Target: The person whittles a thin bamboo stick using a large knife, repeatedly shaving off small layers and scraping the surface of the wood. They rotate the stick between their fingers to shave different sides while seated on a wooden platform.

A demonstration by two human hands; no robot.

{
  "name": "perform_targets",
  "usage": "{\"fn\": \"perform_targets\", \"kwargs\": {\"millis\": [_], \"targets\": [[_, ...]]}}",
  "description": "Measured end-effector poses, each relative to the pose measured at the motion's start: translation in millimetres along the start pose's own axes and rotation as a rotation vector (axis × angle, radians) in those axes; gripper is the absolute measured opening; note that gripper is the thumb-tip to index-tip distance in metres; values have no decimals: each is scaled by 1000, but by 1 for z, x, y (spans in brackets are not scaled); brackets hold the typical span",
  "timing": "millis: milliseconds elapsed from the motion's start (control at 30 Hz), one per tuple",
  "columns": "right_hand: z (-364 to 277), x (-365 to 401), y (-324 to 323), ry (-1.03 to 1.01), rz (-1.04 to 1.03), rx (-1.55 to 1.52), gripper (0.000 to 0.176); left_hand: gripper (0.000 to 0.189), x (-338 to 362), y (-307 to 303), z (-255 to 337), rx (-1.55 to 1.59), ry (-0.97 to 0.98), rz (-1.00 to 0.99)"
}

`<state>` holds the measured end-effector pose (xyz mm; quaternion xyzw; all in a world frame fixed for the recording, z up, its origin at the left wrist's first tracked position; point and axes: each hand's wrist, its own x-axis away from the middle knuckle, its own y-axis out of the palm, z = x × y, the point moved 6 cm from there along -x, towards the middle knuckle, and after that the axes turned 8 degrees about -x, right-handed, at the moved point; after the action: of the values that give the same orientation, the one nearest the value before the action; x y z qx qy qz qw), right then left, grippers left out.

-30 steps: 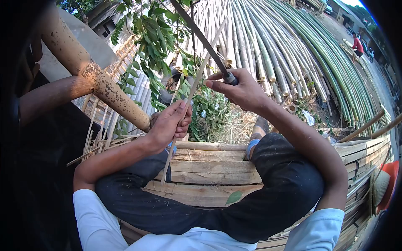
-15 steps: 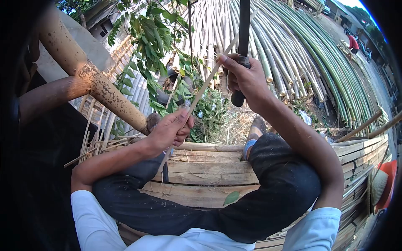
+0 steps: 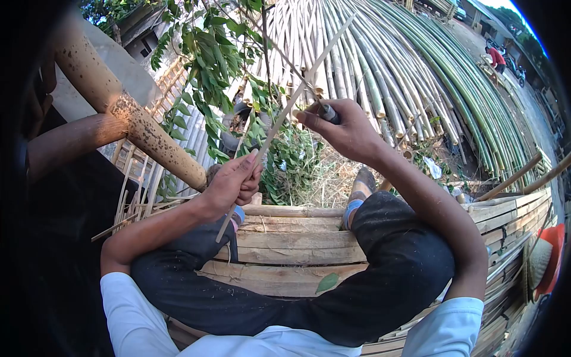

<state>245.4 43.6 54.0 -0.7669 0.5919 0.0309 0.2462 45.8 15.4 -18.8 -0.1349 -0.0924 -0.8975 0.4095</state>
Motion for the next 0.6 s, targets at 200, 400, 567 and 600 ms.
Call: {"fn": "perform_targets", "kwargs": {"millis": [200, 400, 567, 600], "targets": [[-5, 8, 33, -223, -235, 736, 20, 34, 0, -3, -3, 87, 30, -43], [-9, -1, 40, -110, -217, 986, 13, 36, 7, 1, 6, 57, 115, 43], [-4, -1, 21, -162, -78, 1010, 9, 38, 7, -1, 13, 43, 113, 118], [2, -2, 18, -163, -78, 1031, 8, 39, 7, -2, 12, 51, 93, 132]]}}
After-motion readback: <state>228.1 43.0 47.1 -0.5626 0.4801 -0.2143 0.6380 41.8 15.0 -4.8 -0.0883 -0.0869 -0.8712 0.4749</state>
